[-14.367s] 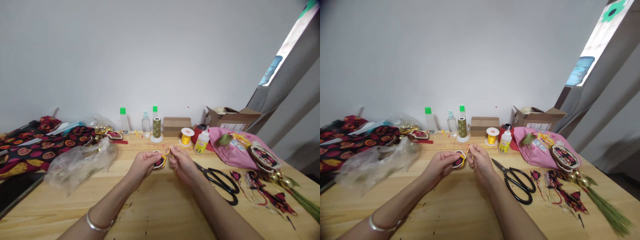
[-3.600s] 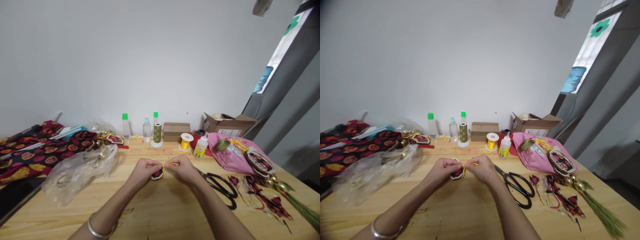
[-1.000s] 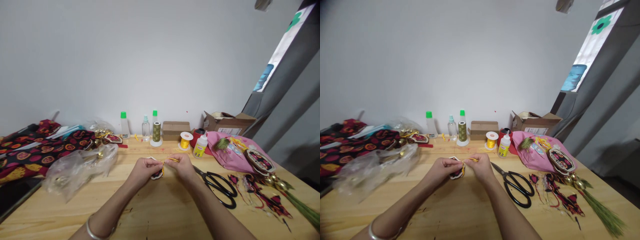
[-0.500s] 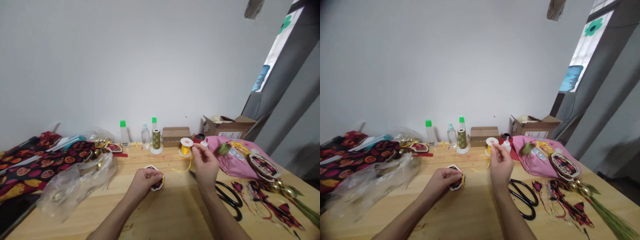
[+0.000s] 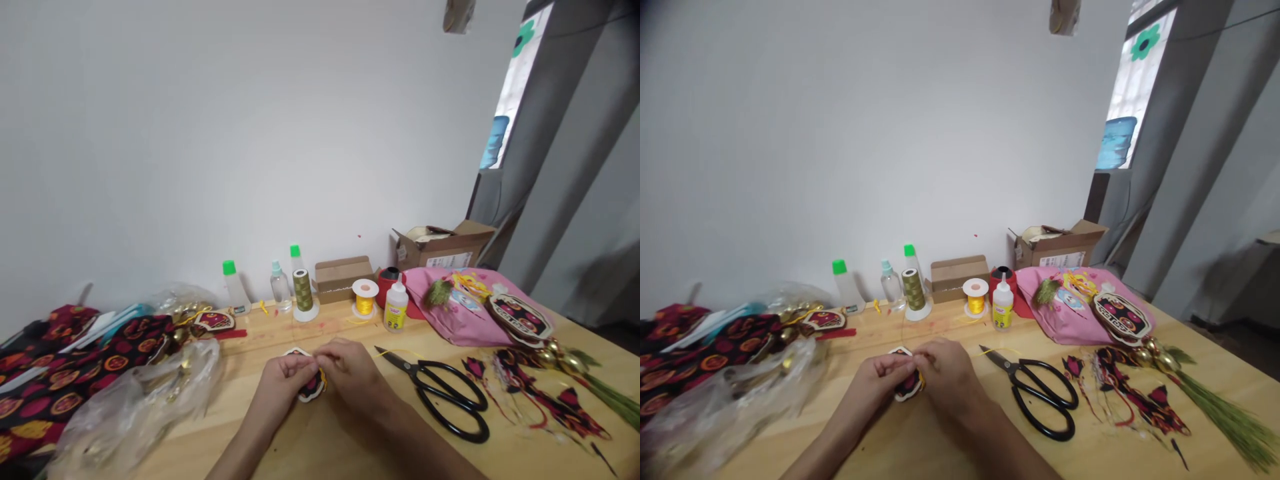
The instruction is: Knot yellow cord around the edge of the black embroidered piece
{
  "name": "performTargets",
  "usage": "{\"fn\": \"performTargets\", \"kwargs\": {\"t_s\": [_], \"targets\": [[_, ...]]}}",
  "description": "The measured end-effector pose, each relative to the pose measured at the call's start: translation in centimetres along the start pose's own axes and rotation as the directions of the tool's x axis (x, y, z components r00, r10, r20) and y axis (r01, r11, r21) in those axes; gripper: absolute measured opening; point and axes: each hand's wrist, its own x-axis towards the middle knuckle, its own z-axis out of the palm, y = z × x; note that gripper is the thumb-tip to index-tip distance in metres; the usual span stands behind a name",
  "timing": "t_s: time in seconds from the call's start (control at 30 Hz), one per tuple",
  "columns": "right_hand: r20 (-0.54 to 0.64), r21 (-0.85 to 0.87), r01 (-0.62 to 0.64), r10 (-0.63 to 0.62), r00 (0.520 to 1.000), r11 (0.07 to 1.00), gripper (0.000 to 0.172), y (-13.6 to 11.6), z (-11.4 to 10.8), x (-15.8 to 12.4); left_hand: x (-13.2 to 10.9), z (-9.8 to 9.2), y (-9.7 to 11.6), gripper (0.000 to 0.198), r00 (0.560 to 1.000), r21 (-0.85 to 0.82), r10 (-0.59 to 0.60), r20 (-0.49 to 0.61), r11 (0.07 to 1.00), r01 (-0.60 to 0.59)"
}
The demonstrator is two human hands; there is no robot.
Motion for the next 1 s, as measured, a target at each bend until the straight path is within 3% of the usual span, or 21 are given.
{"fn": "performTargets", "kwargs": {"t_s": [0.37, 0.77, 1.0], "targets": [[-0.082, -0.020, -0.203, 0.201, 0.976, 0.979, 0.017, 0.2, -0.3, 0.1, 0.2, 0.2, -0.2, 0.027, 0.996, 0.007, -0.037, -0.080, 0.999, 0.037], [-0.129, -0.088, -0.122, 0.110, 0.986, 0.989, 0.015, 0.8, 0.9, 0.3, 0.0, 0.3, 0.6, 0.025, 1.000, 0.056, 0.009, -0.030, 0.998, -0.007], [-0.200, -0.136, -0.123, 0.095, 0.975, 0.983, 0.014, 0.9, 1.6, 0.5, -0.1, -0.2, 0.6, 0.027, 0.998, 0.070, 0.020, -0.066, 0.997, -0.016]]}}
